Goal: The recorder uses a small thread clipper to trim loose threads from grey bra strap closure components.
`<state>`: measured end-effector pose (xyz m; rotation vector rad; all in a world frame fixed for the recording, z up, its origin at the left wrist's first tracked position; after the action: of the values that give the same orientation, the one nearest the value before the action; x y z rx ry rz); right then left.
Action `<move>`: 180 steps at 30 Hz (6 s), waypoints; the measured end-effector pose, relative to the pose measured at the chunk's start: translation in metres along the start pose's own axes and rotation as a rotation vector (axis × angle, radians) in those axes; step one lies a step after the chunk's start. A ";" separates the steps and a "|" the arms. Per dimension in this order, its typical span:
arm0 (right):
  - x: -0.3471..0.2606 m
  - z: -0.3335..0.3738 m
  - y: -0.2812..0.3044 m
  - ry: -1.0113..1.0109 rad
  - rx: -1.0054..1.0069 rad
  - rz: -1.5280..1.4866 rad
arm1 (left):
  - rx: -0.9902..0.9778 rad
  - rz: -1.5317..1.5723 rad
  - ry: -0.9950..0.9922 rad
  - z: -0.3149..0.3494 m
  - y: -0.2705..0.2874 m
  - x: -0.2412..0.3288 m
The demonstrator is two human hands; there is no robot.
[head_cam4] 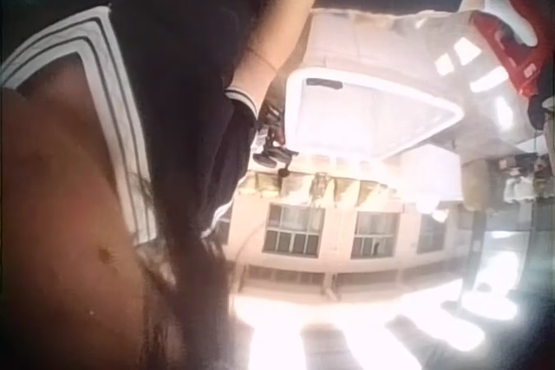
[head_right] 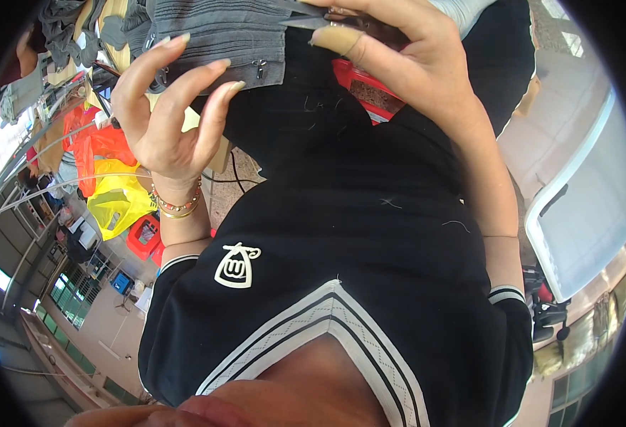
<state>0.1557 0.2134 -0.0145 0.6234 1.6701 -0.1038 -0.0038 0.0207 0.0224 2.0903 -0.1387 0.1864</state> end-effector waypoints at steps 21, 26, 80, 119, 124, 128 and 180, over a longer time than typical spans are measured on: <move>0.010 0.002 -0.014 0.219 -0.061 0.193 | -0.310 0.035 0.365 -0.041 -0.004 0.011; 0.009 0.001 -0.015 0.215 -0.069 0.183 | -0.229 0.099 0.341 -0.037 -0.004 0.011; 0.012 -0.042 0.015 -0.173 0.193 -0.513 | -0.118 1.144 0.609 -0.092 -0.022 -0.036; 0.041 -0.021 0.078 -0.214 0.305 -1.463 | -0.366 0.808 0.815 -0.041 0.011 -0.114; 0.060 -0.014 0.091 -0.210 0.331 -1.422 | -0.412 0.893 0.881 -0.040 0.018 -0.116; 0.066 -0.012 0.090 -0.243 0.367 -1.462 | -0.363 0.835 0.845 -0.040 0.021 -0.110; -0.012 -0.029 -0.028 0.268 -0.104 0.348 | -0.046 1.100 0.791 -0.001 0.018 -0.054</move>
<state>0.1182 0.1979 -0.0052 0.8673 1.7821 0.3278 -0.0603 0.0139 0.0284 1.5376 -0.7732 1.5961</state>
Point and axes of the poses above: each hand's wrist, its own z-axis away from the middle knuckle, its own y-axis out of the back of the hand, x = y × z, the point moved 1 cm from there along -z, towards the middle knuckle
